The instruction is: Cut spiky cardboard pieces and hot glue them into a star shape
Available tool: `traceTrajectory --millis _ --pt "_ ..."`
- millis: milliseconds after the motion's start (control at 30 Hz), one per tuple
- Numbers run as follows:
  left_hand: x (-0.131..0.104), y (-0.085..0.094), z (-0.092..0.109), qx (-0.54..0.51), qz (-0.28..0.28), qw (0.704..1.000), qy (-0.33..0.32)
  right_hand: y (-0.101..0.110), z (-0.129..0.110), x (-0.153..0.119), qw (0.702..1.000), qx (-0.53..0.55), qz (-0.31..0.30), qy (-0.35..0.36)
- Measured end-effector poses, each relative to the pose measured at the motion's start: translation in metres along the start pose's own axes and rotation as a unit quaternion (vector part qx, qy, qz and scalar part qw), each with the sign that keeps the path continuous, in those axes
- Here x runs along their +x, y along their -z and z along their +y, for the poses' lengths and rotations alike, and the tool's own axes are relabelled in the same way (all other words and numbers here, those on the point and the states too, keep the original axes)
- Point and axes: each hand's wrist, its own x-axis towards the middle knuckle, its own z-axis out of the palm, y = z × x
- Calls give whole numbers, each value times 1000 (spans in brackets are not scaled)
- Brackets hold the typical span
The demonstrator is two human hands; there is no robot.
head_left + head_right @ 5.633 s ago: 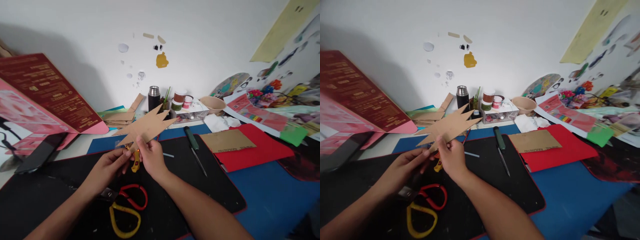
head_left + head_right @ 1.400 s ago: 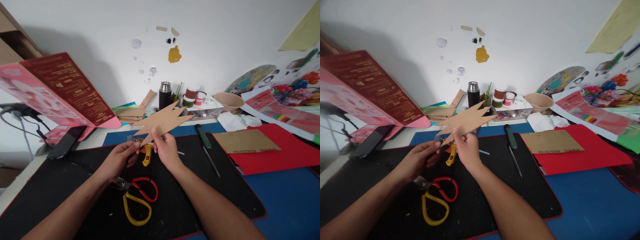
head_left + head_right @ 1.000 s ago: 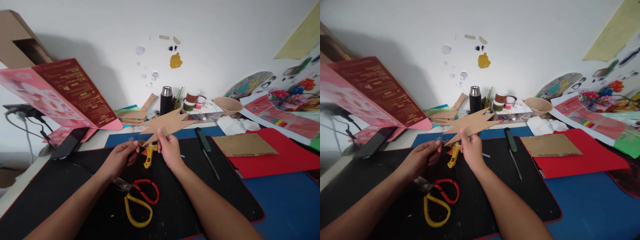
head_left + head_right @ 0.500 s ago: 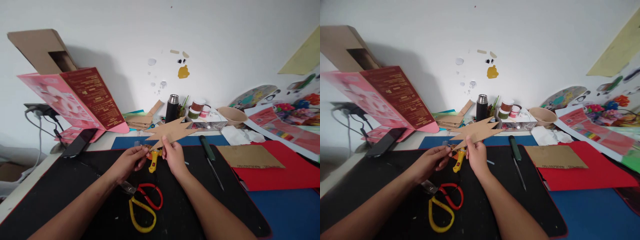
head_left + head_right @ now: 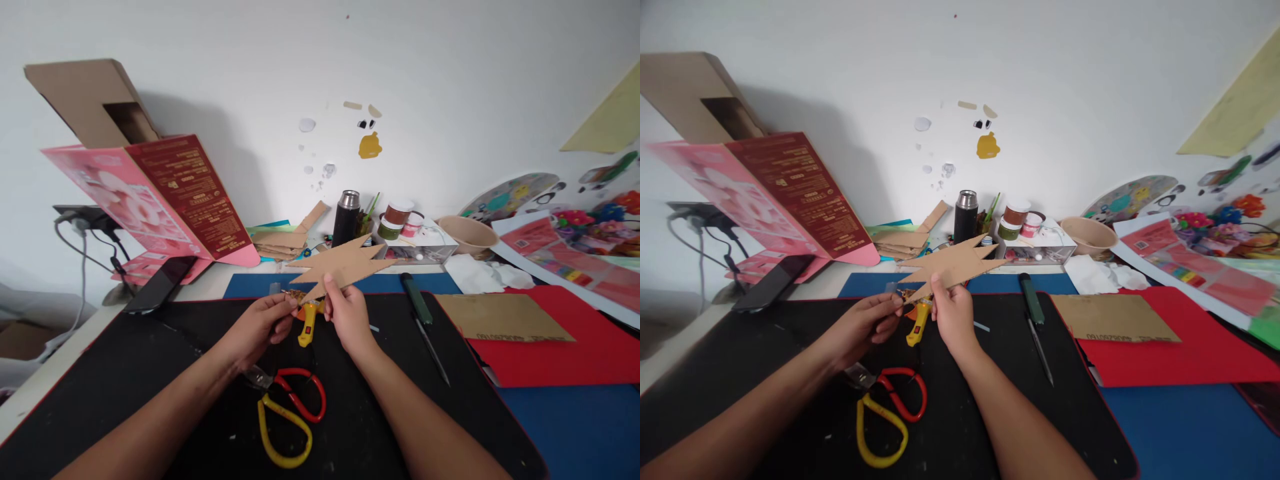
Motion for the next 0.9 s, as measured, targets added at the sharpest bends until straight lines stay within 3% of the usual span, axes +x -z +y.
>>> traceTrajectory --millis 400,633,900 --pt "4 2 -2 -17 12 1000 14 1 0 0 1000 -5 1 4" --pt "5 2 -3 15 36 999 -12 0 2 0 1000 -9 -3 5" --pt "1 -4 -3 47 2 999 6 -2 2 -4 999 -42 -10 8"
